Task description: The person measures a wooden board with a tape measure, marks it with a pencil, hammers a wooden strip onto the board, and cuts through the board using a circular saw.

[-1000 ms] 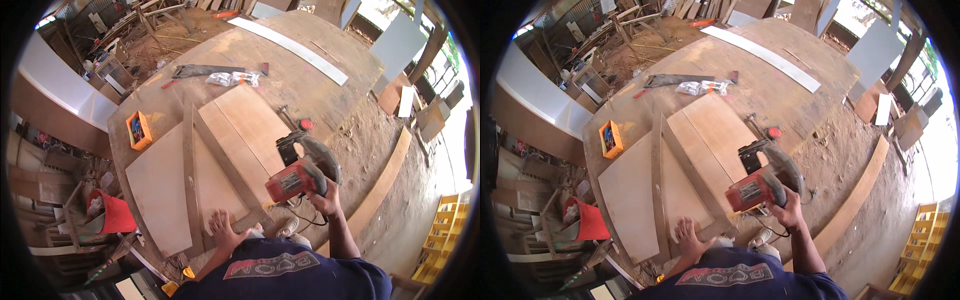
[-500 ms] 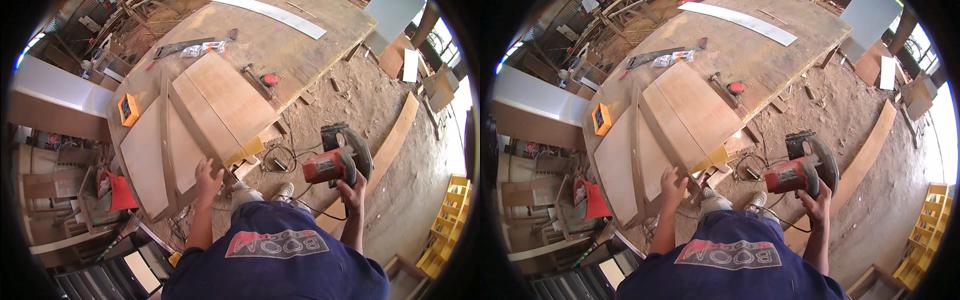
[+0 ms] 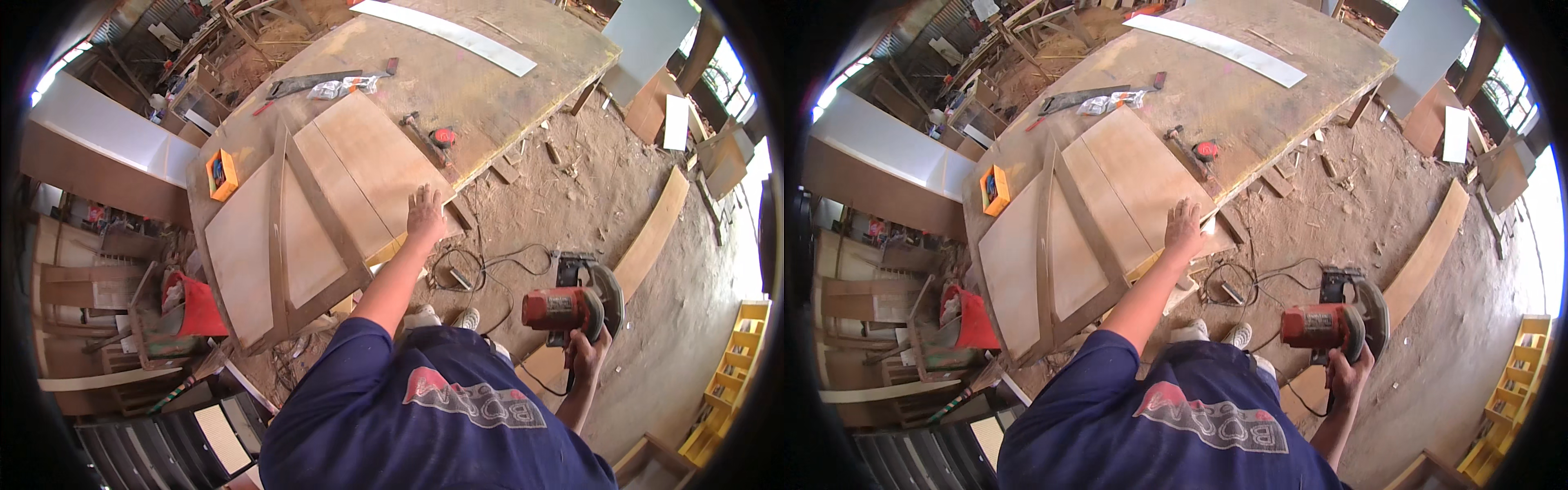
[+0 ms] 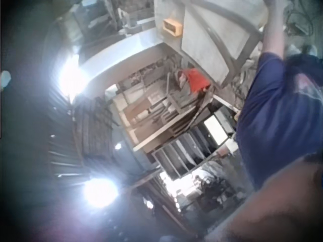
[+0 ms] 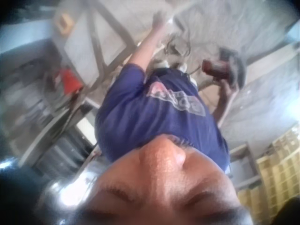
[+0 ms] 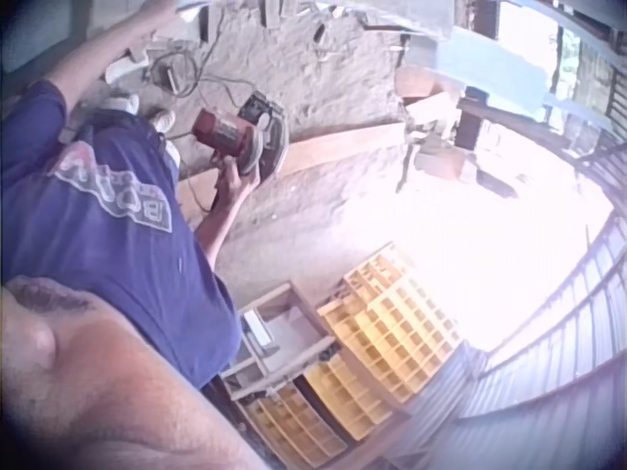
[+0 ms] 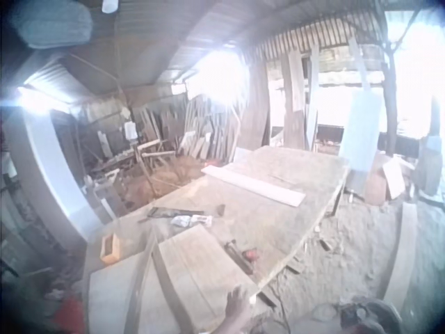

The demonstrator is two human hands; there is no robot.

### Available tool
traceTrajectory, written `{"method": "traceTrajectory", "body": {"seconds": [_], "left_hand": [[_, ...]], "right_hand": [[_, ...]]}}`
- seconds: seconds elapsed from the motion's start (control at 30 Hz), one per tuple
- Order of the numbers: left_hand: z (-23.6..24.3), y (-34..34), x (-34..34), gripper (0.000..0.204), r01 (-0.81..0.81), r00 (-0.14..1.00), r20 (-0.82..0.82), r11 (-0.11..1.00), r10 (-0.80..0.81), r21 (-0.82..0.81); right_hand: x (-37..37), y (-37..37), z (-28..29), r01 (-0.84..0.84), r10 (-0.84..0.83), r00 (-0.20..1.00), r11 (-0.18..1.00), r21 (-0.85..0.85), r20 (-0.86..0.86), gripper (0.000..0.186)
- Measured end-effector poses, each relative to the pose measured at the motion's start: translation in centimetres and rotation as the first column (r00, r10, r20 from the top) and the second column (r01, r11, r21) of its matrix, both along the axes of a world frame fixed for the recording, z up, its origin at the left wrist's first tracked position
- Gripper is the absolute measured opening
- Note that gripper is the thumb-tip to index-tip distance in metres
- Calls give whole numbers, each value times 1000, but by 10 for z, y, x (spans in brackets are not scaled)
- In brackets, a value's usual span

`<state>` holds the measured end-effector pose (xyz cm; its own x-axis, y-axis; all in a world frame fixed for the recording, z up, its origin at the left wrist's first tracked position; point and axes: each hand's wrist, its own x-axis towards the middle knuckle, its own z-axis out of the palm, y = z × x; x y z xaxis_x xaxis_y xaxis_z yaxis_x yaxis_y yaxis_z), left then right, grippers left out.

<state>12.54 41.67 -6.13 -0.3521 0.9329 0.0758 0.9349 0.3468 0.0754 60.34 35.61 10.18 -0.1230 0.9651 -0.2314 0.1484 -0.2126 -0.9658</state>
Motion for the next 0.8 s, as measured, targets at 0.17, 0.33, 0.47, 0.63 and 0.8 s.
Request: {"method": "traceTrajectory", "body": {"seconds": [0.17, 0.33, 0.47, 0.63, 0.8], "left_hand": [[-25, 21, -20, 53, 43, 979, -197, 999, -44, -11], [-16, 23, -9, 45, 104, 958, -258, 991, -123, -86], [23, 33, 0, 39, 124, 967, -180, 948, -182, -293], [67, 48, 3, 40, 230, 936, -84, 774, -342, -590], [22, 64, 4, 40, 196, 864, -210, 690, -458, -697]], "right_hand": [[3, -35, 9, 121, -121, 992, 993, -13, -26, 26], [10, -58, 8, 177, -176, 984, 983, -54, 12, 26], [1, -69, 6, 213, -212, 977, 977, -33, 19, 23], [-16, -79, 13, 239, -239, 971, 971, -22, -29, 20], [-29, -86, 14, 255, -256, 966, 966, 49, 21, 18]]}}
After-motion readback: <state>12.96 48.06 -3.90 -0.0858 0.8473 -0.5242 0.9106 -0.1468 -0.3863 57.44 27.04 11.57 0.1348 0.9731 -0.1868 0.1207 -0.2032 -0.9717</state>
